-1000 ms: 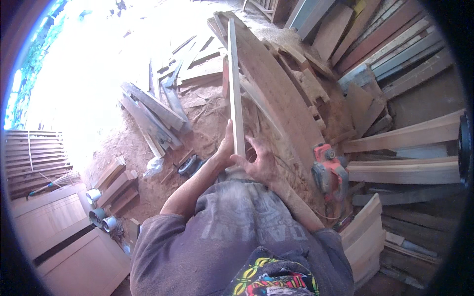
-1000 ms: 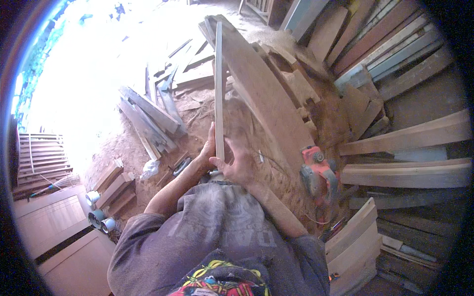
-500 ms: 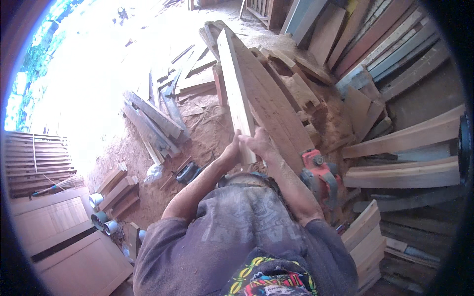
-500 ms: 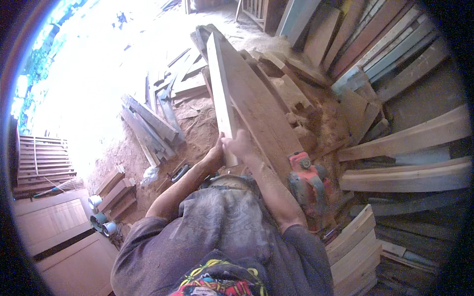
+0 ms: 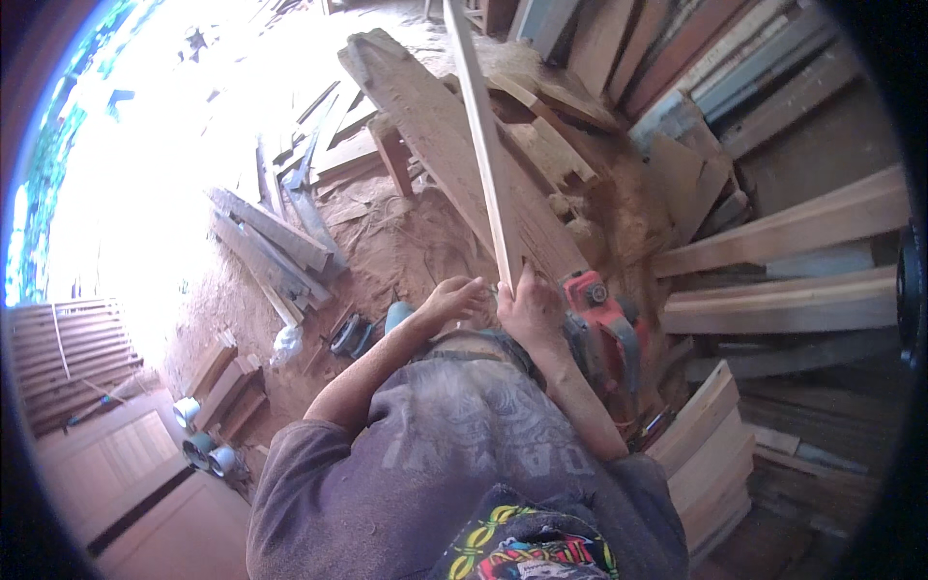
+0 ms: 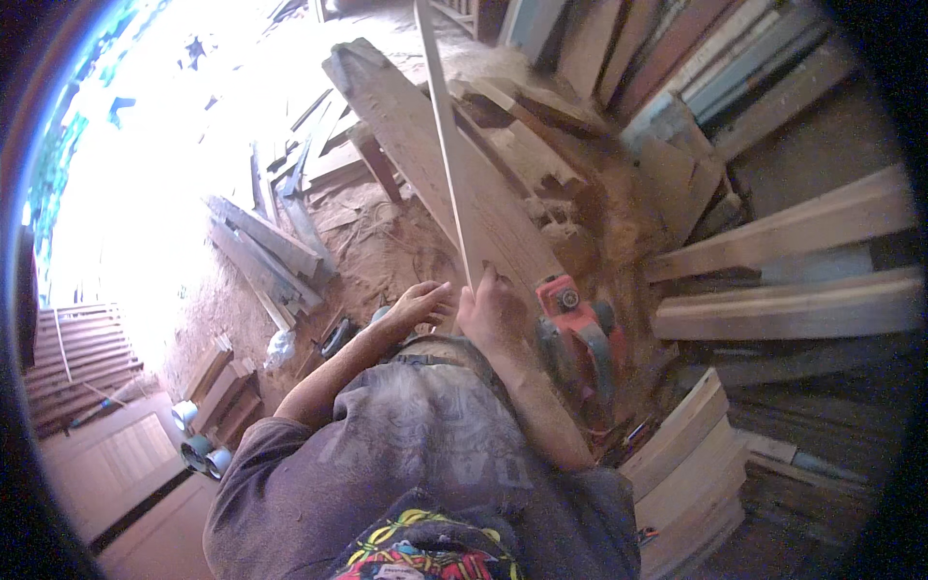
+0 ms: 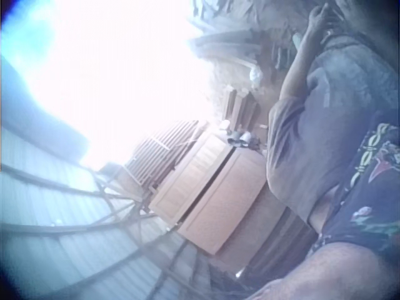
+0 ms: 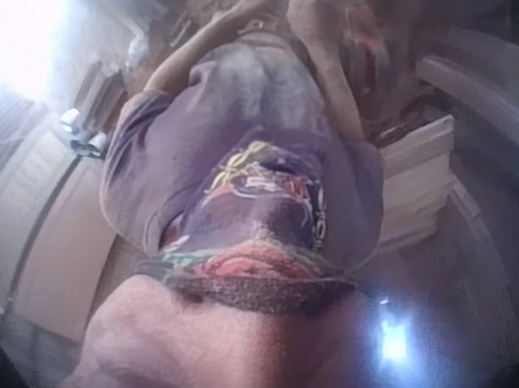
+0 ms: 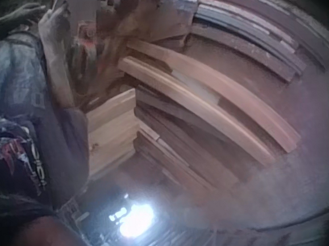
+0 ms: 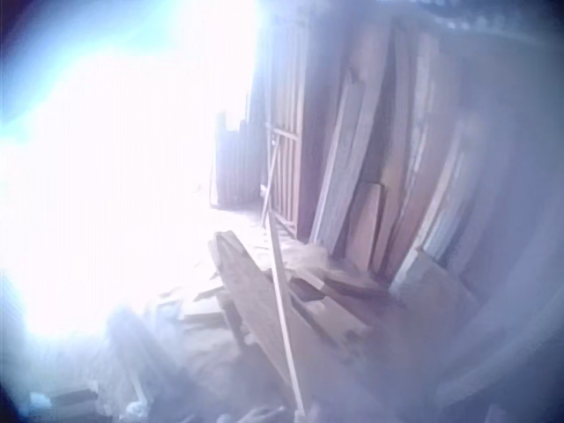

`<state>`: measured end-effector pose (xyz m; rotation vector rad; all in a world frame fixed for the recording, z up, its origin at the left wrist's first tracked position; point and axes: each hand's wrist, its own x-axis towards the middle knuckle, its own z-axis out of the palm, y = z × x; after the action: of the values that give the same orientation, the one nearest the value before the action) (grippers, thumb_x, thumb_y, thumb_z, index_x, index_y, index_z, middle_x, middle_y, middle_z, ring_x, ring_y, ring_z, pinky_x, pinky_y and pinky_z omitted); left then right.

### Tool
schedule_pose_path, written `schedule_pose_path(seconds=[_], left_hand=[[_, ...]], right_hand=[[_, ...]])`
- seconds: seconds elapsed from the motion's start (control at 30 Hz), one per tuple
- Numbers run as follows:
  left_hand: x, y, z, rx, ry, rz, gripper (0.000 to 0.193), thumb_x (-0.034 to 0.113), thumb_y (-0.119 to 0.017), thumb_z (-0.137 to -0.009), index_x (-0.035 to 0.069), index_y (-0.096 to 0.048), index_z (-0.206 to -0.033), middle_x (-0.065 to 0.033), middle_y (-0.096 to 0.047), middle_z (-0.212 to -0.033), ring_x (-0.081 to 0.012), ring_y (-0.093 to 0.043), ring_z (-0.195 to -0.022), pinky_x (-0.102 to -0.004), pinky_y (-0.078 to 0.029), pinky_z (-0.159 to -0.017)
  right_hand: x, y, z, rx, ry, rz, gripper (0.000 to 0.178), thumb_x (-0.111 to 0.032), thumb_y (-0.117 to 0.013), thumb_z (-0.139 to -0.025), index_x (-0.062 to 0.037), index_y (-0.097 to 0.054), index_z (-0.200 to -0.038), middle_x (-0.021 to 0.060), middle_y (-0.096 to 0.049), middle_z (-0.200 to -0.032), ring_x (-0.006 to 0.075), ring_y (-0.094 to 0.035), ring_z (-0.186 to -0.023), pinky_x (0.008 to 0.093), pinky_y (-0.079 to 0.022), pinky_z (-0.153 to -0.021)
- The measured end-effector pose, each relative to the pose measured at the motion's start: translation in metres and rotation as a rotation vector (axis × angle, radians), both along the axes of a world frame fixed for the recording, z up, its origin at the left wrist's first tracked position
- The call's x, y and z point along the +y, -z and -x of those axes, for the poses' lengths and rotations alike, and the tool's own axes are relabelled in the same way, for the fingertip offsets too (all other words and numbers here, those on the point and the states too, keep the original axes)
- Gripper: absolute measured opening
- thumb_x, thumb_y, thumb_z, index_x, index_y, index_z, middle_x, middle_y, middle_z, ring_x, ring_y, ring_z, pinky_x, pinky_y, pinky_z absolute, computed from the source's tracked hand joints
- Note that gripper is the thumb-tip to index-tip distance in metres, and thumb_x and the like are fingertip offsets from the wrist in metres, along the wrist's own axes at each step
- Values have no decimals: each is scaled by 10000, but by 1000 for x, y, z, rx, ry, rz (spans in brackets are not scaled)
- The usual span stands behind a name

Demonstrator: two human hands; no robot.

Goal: The person uses a circular saw to cut a wooden plank on a workbench, then measures the plank with a tape measure and uses a hand planer to smooth its surface. The person handles the plank and tools directly.

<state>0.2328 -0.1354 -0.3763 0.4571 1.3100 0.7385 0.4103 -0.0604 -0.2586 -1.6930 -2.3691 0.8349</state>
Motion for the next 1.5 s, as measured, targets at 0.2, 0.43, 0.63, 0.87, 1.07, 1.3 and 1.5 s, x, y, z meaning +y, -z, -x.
schedule_pose_path(seconds=[0.2,0.43,0.63,0.87,1.07,1.3,1.5], left_hand=[[6,-24,4,9,117,-4,529,502,-651,-1095,29,-653,-1332,-91,-726,-1177,-181,-674,-1019,-342,-561,-848],[16,22,46,-16,194,-13,499,482,-673,-1086,20,-663,-1274,-97,-726,-1169,-184,-690,-1015,-330,-577,-800],[7,47,84,-64,182,16,492,462,-681,-1088,24,-645,-1309,-102,-726,-1201,-201,-714,-982,-364,-595,-834],[2,66,119,-149,161,112,340,365,-664,-1107,49,-663,-1231,-49,-733,-1089,-166,-713,-902,-356,-588,-812],[-1,84,138,-174,246,133,324,351,-675,-1099,40,-674,-1189,-35,-720,-1007,-160,-698,-850,-357,-579,-790],[28,55,118,-174,370,93,462,446,-659,-1100,21,-673,-1279,-54,-709,-1079,-202,-714,-992,-380,-574,-881],[46,36,88,-183,407,35,520,494,-659,-1087,31,-682,-1324,-63,-728,-1140,-190,-710,-1032,-376,-586,-896]], right_hand=[[1,63,2,-2,8,-41,438,-148,-678,-903,81,-574,-1262,329,-725,-1074,517,-712,-1025,614,-556,-908],[-10,76,11,-18,72,-58,604,-224,-732,-923,125,-578,-1391,335,-741,-1056,505,-726,-1042,573,-589,-911],[4,37,-20,443,304,416,712,-426,-881,-882,120,-687,-1297,274,-774,-1207,333,-759,-1134,423,-582,-987],[-61,79,-44,314,541,630,736,-454,-893,-872,77,-699,-1343,149,-766,-1253,237,-726,-1133,375,-560,-988],[-100,87,-3,644,715,751,701,-453,-880,-893,44,-707,-1356,148,-762,-1265,226,-716,-1152,381,-552,-1001],[-137,130,17,373,847,377,625,-399,-787,-980,24,-654,-1421,151,-758,-1310,244,-716,-1195,391,-547,-1041],[-136,146,10,483,854,403,672,-542,-739,-1012,30,-698,-1361,187,-761,-1293,296,-703,-1235,412,-530,-1044]])
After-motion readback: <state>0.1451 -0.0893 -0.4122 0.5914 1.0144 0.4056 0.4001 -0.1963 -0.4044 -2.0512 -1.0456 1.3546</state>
